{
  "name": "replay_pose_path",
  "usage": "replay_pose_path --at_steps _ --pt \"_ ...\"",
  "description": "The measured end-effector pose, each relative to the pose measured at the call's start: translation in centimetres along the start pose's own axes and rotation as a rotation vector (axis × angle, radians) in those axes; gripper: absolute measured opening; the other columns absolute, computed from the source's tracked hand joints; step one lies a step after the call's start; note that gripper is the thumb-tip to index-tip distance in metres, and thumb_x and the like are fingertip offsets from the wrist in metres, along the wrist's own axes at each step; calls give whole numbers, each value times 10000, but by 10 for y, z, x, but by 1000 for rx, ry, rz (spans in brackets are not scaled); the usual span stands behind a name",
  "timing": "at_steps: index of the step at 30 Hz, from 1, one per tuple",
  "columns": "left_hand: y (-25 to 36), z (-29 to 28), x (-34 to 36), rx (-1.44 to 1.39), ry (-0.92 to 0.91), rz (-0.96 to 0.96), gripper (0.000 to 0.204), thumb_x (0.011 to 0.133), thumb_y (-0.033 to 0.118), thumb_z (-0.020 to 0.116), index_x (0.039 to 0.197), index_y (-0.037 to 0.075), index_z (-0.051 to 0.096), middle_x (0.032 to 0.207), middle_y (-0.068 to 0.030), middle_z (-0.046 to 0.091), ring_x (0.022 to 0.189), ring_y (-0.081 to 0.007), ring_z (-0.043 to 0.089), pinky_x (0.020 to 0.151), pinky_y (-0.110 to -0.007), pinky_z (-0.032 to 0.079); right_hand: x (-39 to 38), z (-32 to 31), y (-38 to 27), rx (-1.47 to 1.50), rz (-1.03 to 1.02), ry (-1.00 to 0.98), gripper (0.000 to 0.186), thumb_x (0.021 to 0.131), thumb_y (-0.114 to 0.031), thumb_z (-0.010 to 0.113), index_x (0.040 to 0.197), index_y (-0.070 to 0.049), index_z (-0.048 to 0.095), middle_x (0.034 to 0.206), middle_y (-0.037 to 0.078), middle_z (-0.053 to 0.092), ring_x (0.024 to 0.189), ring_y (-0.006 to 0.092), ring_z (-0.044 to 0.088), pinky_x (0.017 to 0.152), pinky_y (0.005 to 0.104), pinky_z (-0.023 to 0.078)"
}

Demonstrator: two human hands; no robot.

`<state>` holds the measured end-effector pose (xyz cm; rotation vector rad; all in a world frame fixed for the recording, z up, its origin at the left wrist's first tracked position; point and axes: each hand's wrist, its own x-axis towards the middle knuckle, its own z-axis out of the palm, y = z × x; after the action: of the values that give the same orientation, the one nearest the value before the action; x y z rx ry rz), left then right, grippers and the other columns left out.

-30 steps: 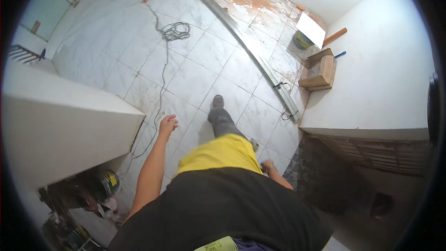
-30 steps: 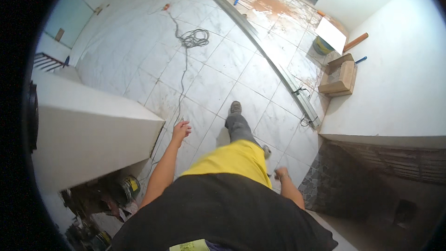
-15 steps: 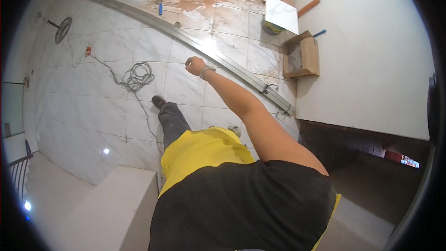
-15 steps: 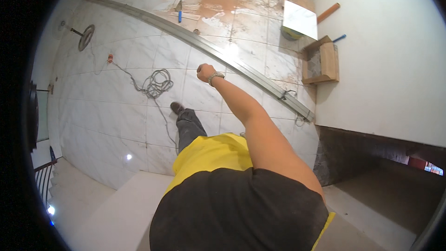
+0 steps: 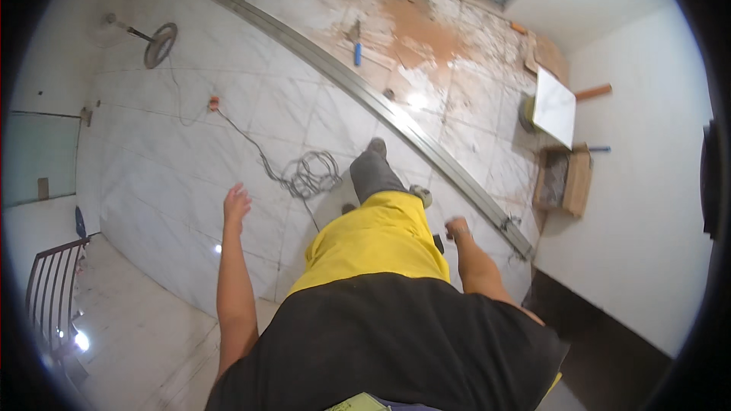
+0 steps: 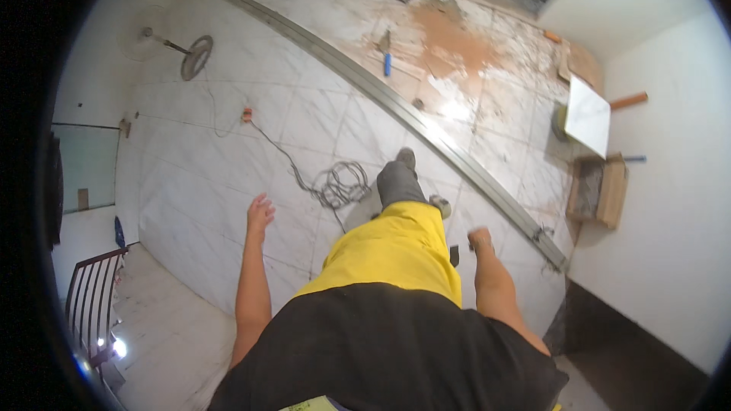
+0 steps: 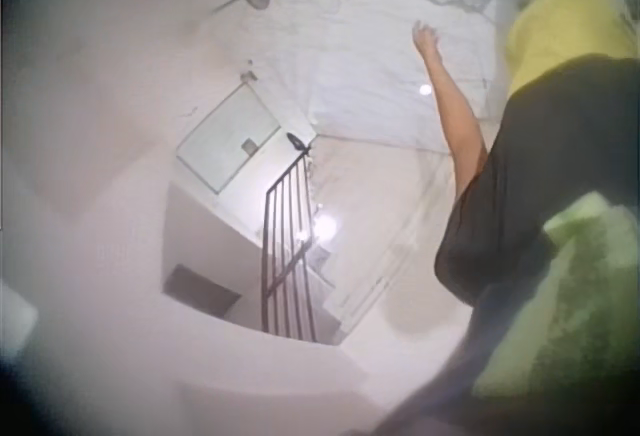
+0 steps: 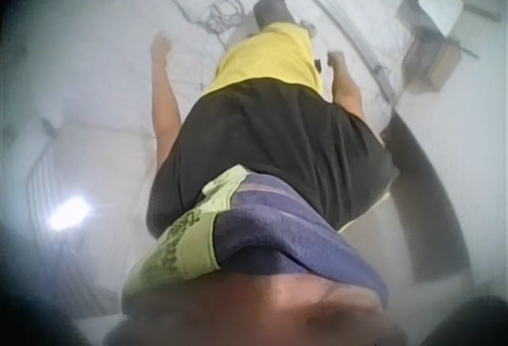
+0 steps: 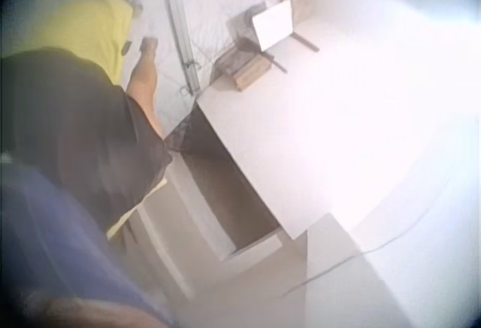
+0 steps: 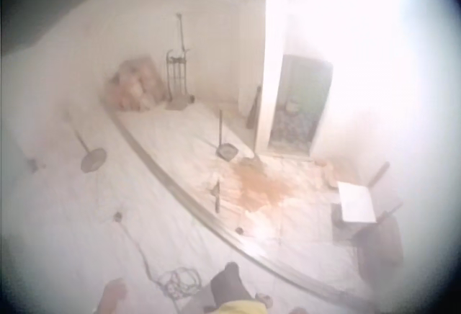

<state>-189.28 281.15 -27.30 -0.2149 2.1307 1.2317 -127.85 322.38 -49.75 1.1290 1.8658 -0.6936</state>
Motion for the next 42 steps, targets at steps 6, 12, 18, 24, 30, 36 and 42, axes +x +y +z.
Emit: replay_pose_path --at_steps 6,12,18,24,30,36,42 --pt "144 32 137 20 77 87 409 889 109 612 1298 95 583 912 -61 621 708 -140 630 636 -288 528 55 -90 -115 1179 511 43 250 927 -225 544 859 -17 665 725 88 642 565 233 619 504 411 542" --pt "172 114 178 295 -161 -71 343 874 137 634 1193 9 642 830 -75 640 722 -154 634 634 -299 534 201 -353 -253 1130 -156 238 203 841 -123 601 980 -9 695 711 95 630 615 225 672 523 362 557" --pt "215 131 240 527 -177 36 355 905 187 607 1208 5 638 949 -128 699 841 -237 664 743 -331 526 192 -614 -380 1133 -435 384 269 889 -57 591 1136 12 670 775 90 654 595 166 654 504 283 515" --pt "284 149 410 566 -221 -16 349 922 202 584 1206 9 643 1002 -147 712 889 -270 672 776 -337 520 260 -689 -427 949 -290 431 262 867 -208 684 1000 12 732 763 137 715 547 161 673 547 302 538" --pt "428 171 667 673 -378 2 205 933 188 584 1061 40 644 863 -98 626 797 -224 623 715 -340 516 299 -665 -473 828 224 579 273 786 -203 683 1009 -52 730 1038 218 715 993 372 684 897 415 525" --pt "778 271 966 -191 -306 -101 240 933 148 595 1162 76 580 719 -11 497 573 -139 453 620 -297 510 260 -736 -563 1201 549 204 293 818 -117 598 1063 -17 724 762 156 703 604 270 688 554 371 576" --pt "1071 431 993 233 -583 481 452 877 2 669 1310 64 556 837 -26 608 672 -101 547 606 -236 479 288 -849 -632 1495 445 571 285 794 -103 647 1057 -10 710 749 116 686 576 198 653 542 330 538"
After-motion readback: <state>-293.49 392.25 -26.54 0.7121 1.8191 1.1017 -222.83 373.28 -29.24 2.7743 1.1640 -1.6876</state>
